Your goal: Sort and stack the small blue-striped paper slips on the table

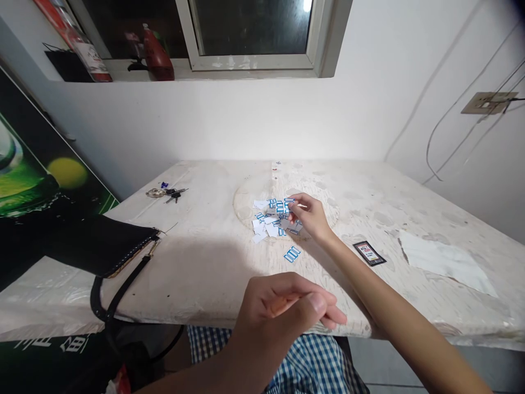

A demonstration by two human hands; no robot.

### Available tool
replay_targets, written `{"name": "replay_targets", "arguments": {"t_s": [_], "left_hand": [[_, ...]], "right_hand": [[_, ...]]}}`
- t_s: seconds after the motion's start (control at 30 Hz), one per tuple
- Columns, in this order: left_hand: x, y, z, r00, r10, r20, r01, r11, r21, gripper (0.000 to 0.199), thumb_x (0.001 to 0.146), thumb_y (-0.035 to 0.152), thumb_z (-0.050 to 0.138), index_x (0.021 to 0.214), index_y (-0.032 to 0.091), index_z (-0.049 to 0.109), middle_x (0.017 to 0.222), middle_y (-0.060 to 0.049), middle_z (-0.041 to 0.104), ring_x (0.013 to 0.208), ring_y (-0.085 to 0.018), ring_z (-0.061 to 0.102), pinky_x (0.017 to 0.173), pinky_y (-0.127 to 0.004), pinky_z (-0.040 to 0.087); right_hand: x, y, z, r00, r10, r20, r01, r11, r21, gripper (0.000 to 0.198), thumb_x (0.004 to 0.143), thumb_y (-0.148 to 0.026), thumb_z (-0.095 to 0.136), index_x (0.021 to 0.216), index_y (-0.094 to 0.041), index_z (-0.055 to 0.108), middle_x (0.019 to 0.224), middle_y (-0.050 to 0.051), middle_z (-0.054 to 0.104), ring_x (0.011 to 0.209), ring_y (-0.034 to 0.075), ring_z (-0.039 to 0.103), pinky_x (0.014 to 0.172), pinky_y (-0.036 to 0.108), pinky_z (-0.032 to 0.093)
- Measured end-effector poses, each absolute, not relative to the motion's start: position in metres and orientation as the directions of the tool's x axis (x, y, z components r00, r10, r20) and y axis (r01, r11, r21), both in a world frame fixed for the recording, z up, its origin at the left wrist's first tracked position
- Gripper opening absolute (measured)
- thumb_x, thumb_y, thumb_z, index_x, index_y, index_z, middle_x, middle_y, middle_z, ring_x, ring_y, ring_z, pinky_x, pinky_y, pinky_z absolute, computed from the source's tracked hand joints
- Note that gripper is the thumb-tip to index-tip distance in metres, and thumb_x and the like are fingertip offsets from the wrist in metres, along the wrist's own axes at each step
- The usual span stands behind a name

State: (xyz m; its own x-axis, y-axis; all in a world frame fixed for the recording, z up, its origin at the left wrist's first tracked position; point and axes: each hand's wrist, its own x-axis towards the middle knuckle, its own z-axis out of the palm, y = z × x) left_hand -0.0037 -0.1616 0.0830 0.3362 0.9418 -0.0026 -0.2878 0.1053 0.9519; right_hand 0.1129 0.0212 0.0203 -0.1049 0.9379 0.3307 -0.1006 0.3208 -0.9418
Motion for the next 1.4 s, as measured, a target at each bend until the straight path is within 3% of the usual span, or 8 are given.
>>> {"name": "replay_targets", "arguments": {"t_s": [0.23, 0.47, 0.8, 1.27, 1.4], "left_hand": [[-0.002, -0.162, 0.084, 0.374, 0.925, 0.069, -0.365, 0.078, 0.928, 0.016, 0.072, 0.022, 0.056, 0.066, 0.014, 0.068, 0.063, -0.008, 0.065, 0.063, -0.018, 0.060, 0.067, -0.033, 0.048], [-0.001, -0.161, 0.079, 0.417, 0.908, 0.033, -0.430, 0.165, 0.887, 0.013, 0.071, 0.020, 0.056, 0.063, 0.013, 0.063, 0.052, -0.004, 0.059, 0.052, -0.014, 0.054, 0.056, -0.027, 0.043], [-0.001, -0.160, 0.076, 0.408, 0.913, -0.018, -0.440, 0.213, 0.872, 0.010, 0.065, 0.016, 0.054, 0.056, 0.013, 0.058, 0.047, -0.002, 0.053, 0.049, -0.012, 0.049, 0.053, -0.026, 0.039], [-0.001, -0.158, 0.067, 0.354, 0.935, 0.012, -0.465, 0.165, 0.870, 0.011, 0.065, 0.011, 0.054, 0.056, 0.012, 0.058, 0.047, -0.004, 0.058, 0.046, -0.012, 0.051, 0.050, -0.026, 0.041], [-0.003, -0.156, 0.063, 0.389, 0.920, 0.043, -0.505, 0.174, 0.846, 0.010, 0.068, 0.010, 0.054, 0.061, 0.011, 0.062, 0.055, -0.006, 0.063, 0.046, -0.011, 0.053, 0.049, -0.024, 0.043]], "right_hand": [[0.113, 0.022, 0.018, -0.109, 0.933, 0.343, -0.096, 0.334, -0.938, 0.020, 0.070, -0.031, 0.060, 0.082, -0.016, 0.055, 0.058, -0.004, 0.050, 0.043, 0.010, 0.051, 0.043, 0.024, 0.043], [0.113, 0.022, 0.018, -0.110, 0.929, 0.353, -0.077, 0.346, -0.935, 0.018, 0.071, -0.029, 0.058, 0.081, -0.015, 0.055, 0.062, -0.003, 0.050, 0.045, 0.009, 0.052, 0.043, 0.023, 0.044], [0.111, 0.022, 0.017, -0.119, 0.927, 0.356, -0.073, 0.349, -0.934, 0.017, 0.071, -0.029, 0.058, 0.081, -0.016, 0.055, 0.062, -0.004, 0.049, 0.045, 0.009, 0.052, 0.042, 0.023, 0.044], [0.109, 0.023, 0.013, -0.140, 0.926, 0.352, -0.064, 0.346, -0.936, 0.015, 0.073, -0.028, 0.058, 0.081, -0.016, 0.055, 0.062, -0.004, 0.049, 0.044, 0.009, 0.051, 0.042, 0.024, 0.043], [0.109, 0.023, 0.013, -0.137, 0.927, 0.349, -0.059, 0.344, -0.937, 0.015, 0.073, -0.028, 0.058, 0.082, -0.016, 0.056, 0.062, -0.004, 0.048, 0.044, 0.009, 0.051, 0.043, 0.024, 0.043]]}}
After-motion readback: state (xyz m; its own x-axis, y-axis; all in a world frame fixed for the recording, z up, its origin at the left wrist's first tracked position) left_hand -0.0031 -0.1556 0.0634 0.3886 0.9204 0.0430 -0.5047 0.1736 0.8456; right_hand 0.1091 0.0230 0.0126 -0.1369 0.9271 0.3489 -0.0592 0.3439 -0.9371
